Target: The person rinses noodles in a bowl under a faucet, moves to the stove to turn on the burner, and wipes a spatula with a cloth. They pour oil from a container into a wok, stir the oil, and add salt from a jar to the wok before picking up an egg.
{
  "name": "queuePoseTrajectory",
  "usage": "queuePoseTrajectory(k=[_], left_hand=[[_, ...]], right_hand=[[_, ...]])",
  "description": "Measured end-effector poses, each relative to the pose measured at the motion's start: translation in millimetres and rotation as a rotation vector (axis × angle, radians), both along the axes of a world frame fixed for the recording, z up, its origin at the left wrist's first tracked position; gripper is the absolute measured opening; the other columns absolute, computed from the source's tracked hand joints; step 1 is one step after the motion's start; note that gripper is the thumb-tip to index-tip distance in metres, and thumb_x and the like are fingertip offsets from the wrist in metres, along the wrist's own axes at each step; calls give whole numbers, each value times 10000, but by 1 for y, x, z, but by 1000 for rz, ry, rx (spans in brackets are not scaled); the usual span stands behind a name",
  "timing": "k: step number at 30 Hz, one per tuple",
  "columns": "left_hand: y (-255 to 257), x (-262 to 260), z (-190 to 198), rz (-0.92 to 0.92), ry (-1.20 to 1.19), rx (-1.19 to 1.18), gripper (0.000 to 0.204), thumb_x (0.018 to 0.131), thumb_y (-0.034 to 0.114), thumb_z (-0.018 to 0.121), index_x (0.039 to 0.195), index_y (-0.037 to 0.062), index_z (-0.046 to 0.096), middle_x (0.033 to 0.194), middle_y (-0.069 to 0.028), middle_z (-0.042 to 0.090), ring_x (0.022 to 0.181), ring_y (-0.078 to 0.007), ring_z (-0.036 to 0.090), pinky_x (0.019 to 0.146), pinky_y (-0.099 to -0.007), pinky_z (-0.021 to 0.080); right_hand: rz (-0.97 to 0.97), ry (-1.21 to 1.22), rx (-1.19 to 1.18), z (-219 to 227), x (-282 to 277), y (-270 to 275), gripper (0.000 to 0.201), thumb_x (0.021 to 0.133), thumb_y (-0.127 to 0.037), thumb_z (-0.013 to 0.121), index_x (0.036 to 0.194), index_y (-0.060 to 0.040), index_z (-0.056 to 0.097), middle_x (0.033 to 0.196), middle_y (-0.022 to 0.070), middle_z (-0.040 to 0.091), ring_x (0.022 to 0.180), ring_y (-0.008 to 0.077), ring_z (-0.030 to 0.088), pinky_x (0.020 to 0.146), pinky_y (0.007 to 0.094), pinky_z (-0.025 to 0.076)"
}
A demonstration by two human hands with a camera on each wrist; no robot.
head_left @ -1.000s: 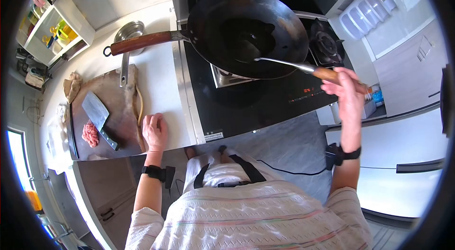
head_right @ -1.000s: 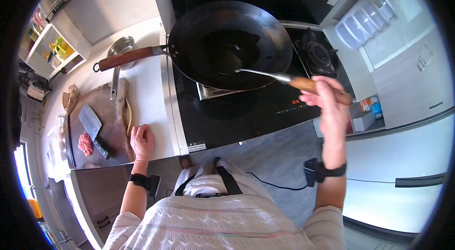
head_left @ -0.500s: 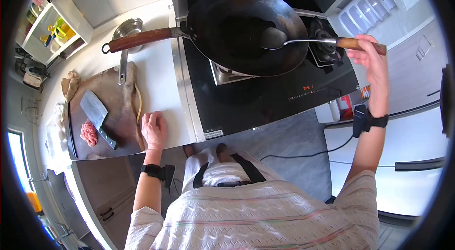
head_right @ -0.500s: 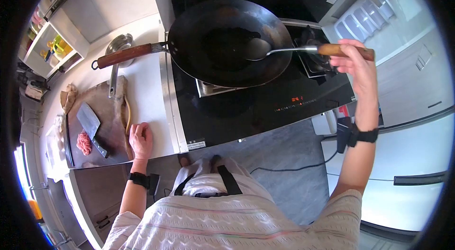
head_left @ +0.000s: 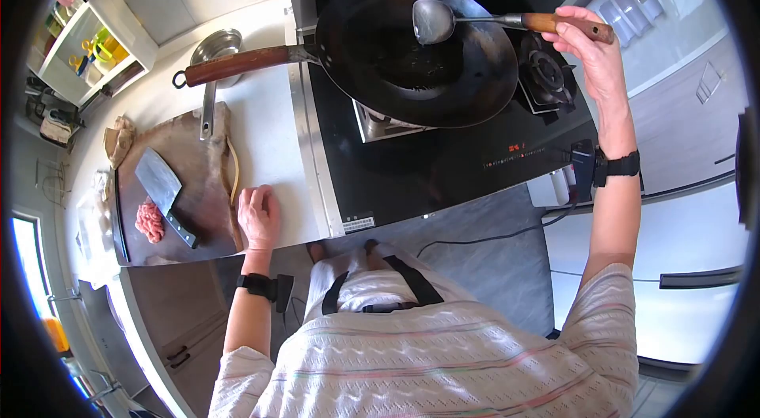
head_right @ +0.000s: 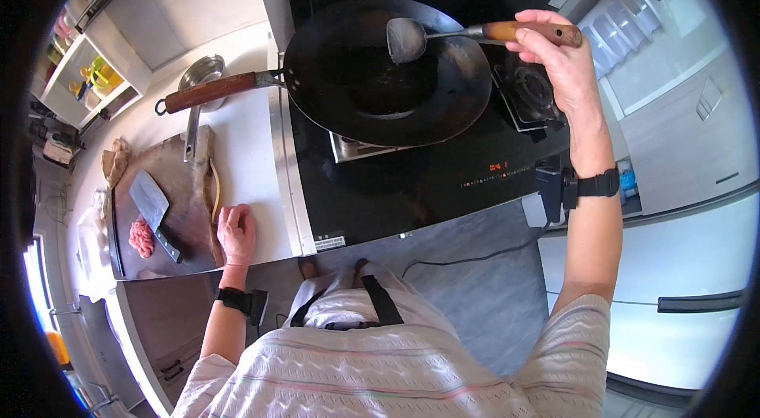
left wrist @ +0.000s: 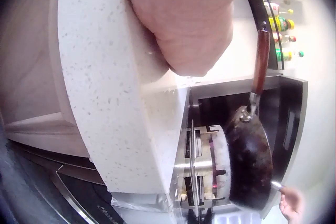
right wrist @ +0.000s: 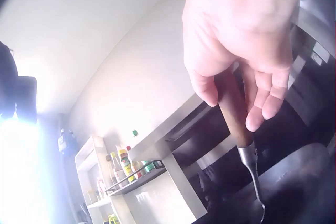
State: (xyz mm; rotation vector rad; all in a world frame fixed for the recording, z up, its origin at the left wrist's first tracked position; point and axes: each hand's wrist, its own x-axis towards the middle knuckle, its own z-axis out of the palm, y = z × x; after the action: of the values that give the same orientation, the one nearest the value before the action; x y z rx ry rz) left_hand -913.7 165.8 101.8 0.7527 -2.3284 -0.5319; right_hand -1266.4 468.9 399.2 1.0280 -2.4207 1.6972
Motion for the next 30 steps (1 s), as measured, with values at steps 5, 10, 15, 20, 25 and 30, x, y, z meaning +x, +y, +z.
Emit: queuePoseTrajectory(k=[5, 10, 15, 20, 25, 30], left_hand=[[-1, 1, 1, -9, -19, -28, 91, 745, 63, 560, 822, 61, 608, 772, -98, 541, 714, -278, 543, 635, -351, 444], [-1, 1, 1, -9, -5, -42, 93, 745, 64, 561, 824, 61, 610, 773, -100, 547, 709, -277, 544, 635, -350, 446], [0, 1, 3, -3, -5, -8, 94, 745, 62, 562, 826, 58, 610, 773, -103, 546, 714, -279, 545, 635, -350, 447], [2, 0, 4, 5, 7, 25, 90, 723, 52, 566, 806, 77, 591, 760, -94, 520, 735, -290, 523, 656, -376, 433], [-1, 1, 1, -1, -9, -22, 94, 752, 69, 558, 830, 51, 607, 768, -106, 541, 719, -279, 548, 639, -351, 446], [-2, 2, -1, -14, -3, -29, 96, 753, 68, 556, 834, 51, 606, 772, -105, 539, 711, -276, 545, 635, -350, 445]], right_hand=[[143, 53, 133, 12, 7, -14, 178, 804, -130, 610, 971, -74, 633, 926, 63, 631, 828, 157, 629, 706, 227, 496], [476, 350, 400, 43, 37, -24, 154, 743, -123, 625, 890, -76, 631, 914, 54, 623, 893, 163, 579, 811, 298, 465], [625, 474, 551, 83, 84, -17, 127, 668, -20, 604, 789, -54, 625, 889, 85, 634, 905, 207, 601, 803, 302, 469], [636, 493, 663, 89, 93, -12, 143, 669, -1, 602, 804, -41, 631, 883, 105, 635, 893, 231, 608, 805, 311, 470], [471, 485, 517, 42, 68, -29, 104, 750, -57, 605, 849, -64, 635, 905, 73, 632, 875, 215, 600, 818, 318, 464], [282, 256, 333, 37, 29, -19, 158, 788, -105, 621, 941, -64, 632, 921, 33, 629, 875, 145, 597, 782, 244, 464]])
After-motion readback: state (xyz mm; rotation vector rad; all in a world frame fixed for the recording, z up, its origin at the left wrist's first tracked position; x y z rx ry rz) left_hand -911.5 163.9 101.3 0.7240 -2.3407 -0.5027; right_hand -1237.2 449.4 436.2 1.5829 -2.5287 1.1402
